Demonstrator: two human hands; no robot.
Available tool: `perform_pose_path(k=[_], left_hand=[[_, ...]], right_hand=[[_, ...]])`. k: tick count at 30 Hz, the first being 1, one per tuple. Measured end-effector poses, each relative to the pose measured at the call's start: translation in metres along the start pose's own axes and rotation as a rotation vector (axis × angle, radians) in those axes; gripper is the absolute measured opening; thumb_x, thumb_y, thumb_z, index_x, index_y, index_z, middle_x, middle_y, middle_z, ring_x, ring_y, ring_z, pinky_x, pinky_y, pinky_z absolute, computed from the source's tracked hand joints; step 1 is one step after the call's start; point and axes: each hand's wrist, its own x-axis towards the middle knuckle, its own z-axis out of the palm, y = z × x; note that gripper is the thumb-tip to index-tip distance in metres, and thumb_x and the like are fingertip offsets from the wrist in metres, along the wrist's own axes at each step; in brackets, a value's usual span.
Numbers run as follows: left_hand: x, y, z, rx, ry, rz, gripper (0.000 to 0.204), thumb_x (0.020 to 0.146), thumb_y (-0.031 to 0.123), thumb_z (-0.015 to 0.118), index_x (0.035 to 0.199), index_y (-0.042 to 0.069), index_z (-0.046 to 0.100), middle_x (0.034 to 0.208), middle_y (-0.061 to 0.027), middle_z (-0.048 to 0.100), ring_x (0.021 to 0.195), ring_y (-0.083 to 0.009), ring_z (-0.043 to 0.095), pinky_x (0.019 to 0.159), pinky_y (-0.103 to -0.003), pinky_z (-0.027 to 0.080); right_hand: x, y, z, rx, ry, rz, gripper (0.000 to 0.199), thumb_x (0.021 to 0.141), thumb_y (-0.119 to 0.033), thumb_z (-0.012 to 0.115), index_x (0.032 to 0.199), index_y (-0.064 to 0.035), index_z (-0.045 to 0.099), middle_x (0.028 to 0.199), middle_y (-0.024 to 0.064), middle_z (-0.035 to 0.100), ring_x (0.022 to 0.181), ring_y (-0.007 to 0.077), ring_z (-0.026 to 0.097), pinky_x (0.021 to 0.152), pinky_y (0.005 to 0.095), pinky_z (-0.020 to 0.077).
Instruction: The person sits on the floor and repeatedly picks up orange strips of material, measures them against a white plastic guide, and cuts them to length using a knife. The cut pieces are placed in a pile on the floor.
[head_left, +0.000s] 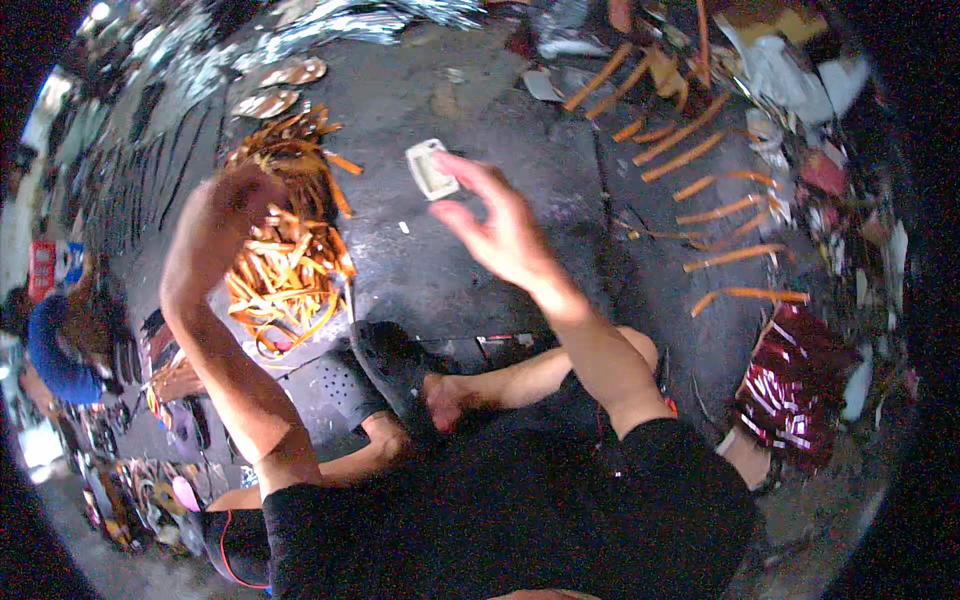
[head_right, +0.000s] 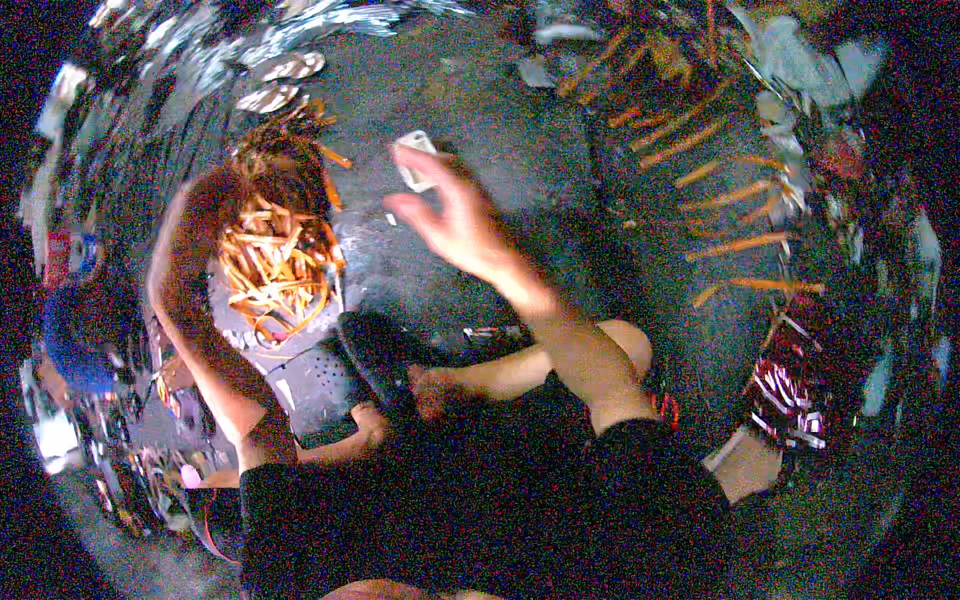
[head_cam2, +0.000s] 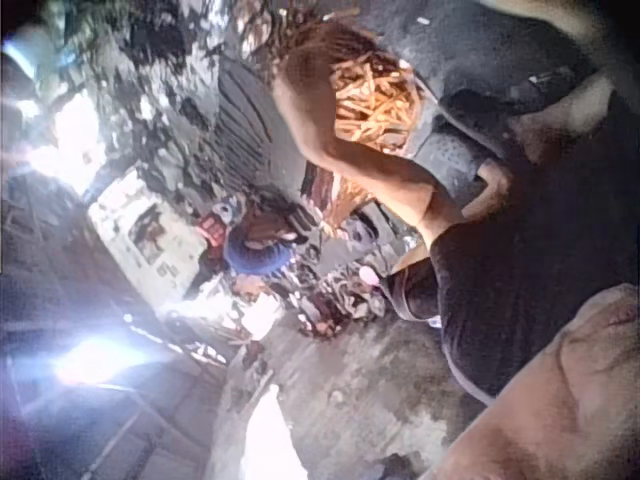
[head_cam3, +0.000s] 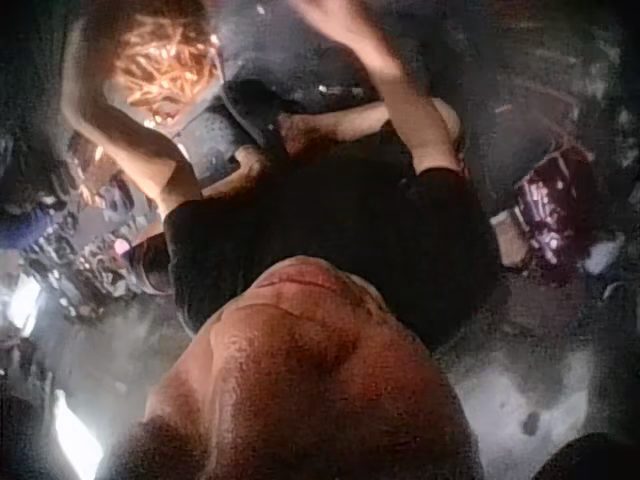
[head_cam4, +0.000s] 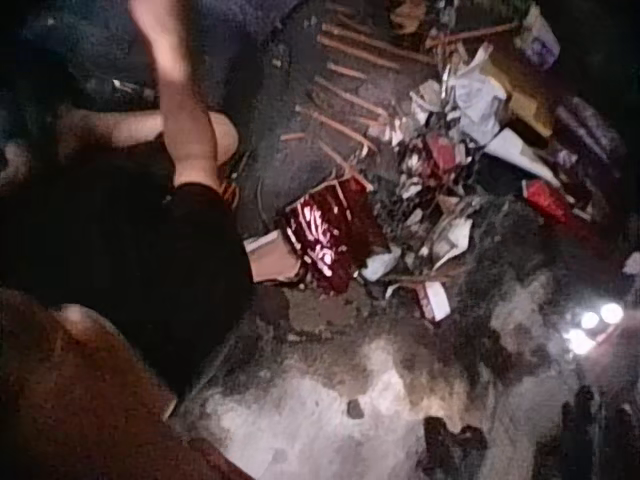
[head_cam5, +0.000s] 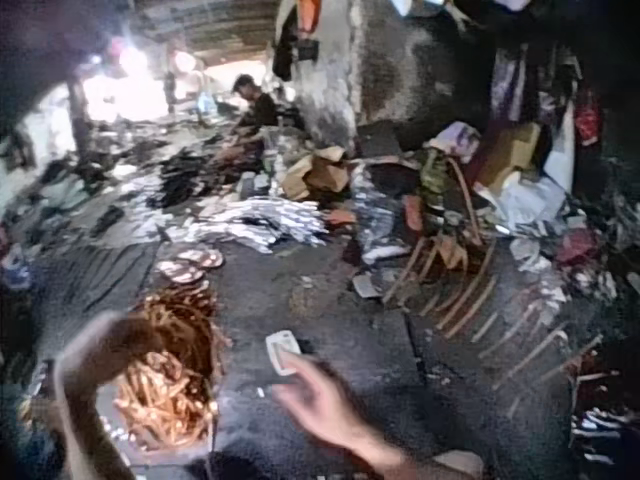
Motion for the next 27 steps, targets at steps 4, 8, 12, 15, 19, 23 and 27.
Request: perform_pose_path(k=[4, 8, 12, 15, 19, 23, 27], left_hand=[[0.002, 0.029, 0.068, -0.134, -0.282, 0.143, 0.018, 0.086, 0.017, 0.06, 0.086, 0.0, 0.065, 0.063, -0.0052, 0.06, 0.058, -0.0143, 0.059, 0.057, -0.031, 0.046], [0.009, -0.017, 0.119, -0.212, -0.424, 0.01, 0.022, 0.089, 0.022, 0.061, 0.087, 0.001, 0.066, 0.065, -0.0042, 0.061, 0.061, -0.0123, 0.058, 0.057, -0.031, 0.044], [0.013, -0.054, 0.163, -0.361, -0.4, -0.039, 0.027, 0.091, 0.027, 0.061, 0.087, 0.001, 0.066, 0.065, -0.0034, 0.06, 0.062, -0.0105, 0.054, 0.058, -0.029, 0.043], [0.026, -0.103, 0.217, -0.6, -0.386, -0.124, 0.023, 0.091, 0.024, 0.061, 0.09, 0.001, 0.066, 0.067, -0.0025, 0.061, 0.063, -0.0103, 0.055, 0.057, -0.028, 0.043], [0.031, -0.127, 0.284, -1.183, -0.468, -0.29, 0.019, 0.09, 0.02, 0.06, 0.091, 0.002, 0.066, 0.07, -0.0011, 0.063, 0.062, -0.005, 0.055, 0.055, -0.022, 0.044], [0.026, -0.128, 0.325, -0.631, -0.273, -0.283, 0.019, 0.087, 0.024, 0.062, 0.091, 0.005, 0.065, 0.073, -0.007, 0.066, 0.066, -0.0192, 0.063, 0.065, -0.034, 0.049], [0.02, -0.085, 0.315, -0.305, -0.124, -0.071, 0.016, 0.087, 0.021, 0.059, 0.091, 0.006, 0.063, 0.08, -0.0147, 0.067, 0.078, -0.0333, 0.065, 0.071, -0.041, 0.05]], right_hand=[[0.014, -0.02, 0.014, 0.223, -0.426, 0.268, 0.043, 0.097, -0.026, 0.05, 0.135, -0.008, 0.042, 0.103, 0.0096, 0.063, 0.092, 0.0179, 0.06, 0.08, 0.0325, 0.0497], [-0.023, 0.046, -0.031, 0.532, -0.658, 0.481, 0.036, 0.095, -0.013, 0.05, 0.132, -0.0104, 0.047, 0.07, -0.0004, 0.049, 0.066, 0.0102, 0.05, 0.062, 0.0273, 0.0445], [-0.022, 0.062, -0.107, 0.201, -0.713, 0.661, 0.035, 0.092, -0.008, 0.054, 0.127, -0.0065, 0.052, 0.081, 0.0032, 0.061, 0.077, 0.0107, 0.059, 0.072, 0.0266, 0.0484], [-0.029, 0.111, -0.138, 0.065, -0.625, 0.634, 0.036, 0.089, -0.01, 0.059, 0.125, -0.0065, 0.054, 0.089, 0.0062, 0.066, 0.083, 0.0121, 0.062, 0.074, 0.0268, 0.0486], [-0.025, 0.161, -0.157, -0.341, -0.474, 0.671, 0.04, 0.079, -0.014, 0.069, 0.117, -0.0061, 0.058, 0.087, 0.0107, 0.067, 0.081, 0.0208, 0.064, 0.074, 0.0358, 0.0506], [-0.022, 0.161, -0.118, -1.178, -0.294, 0.27, 0.037, 0.076, -0.022, 0.071, 0.111, -0.0104, 0.062, 0.103, 0.008, 0.061, 0.1, 0.0271, 0.054, 0.087, 0.0446, 0.0407], [-0.012, 0.139, -0.049, -0.719, -0.148, 0.203, 0.048, 0.077, -0.044, 0.071, 0.116, -0.0171, 0.064, 0.124, 0.0142, 0.052, 0.118, 0.034, 0.044, 0.101, 0.0477, 0.034]])
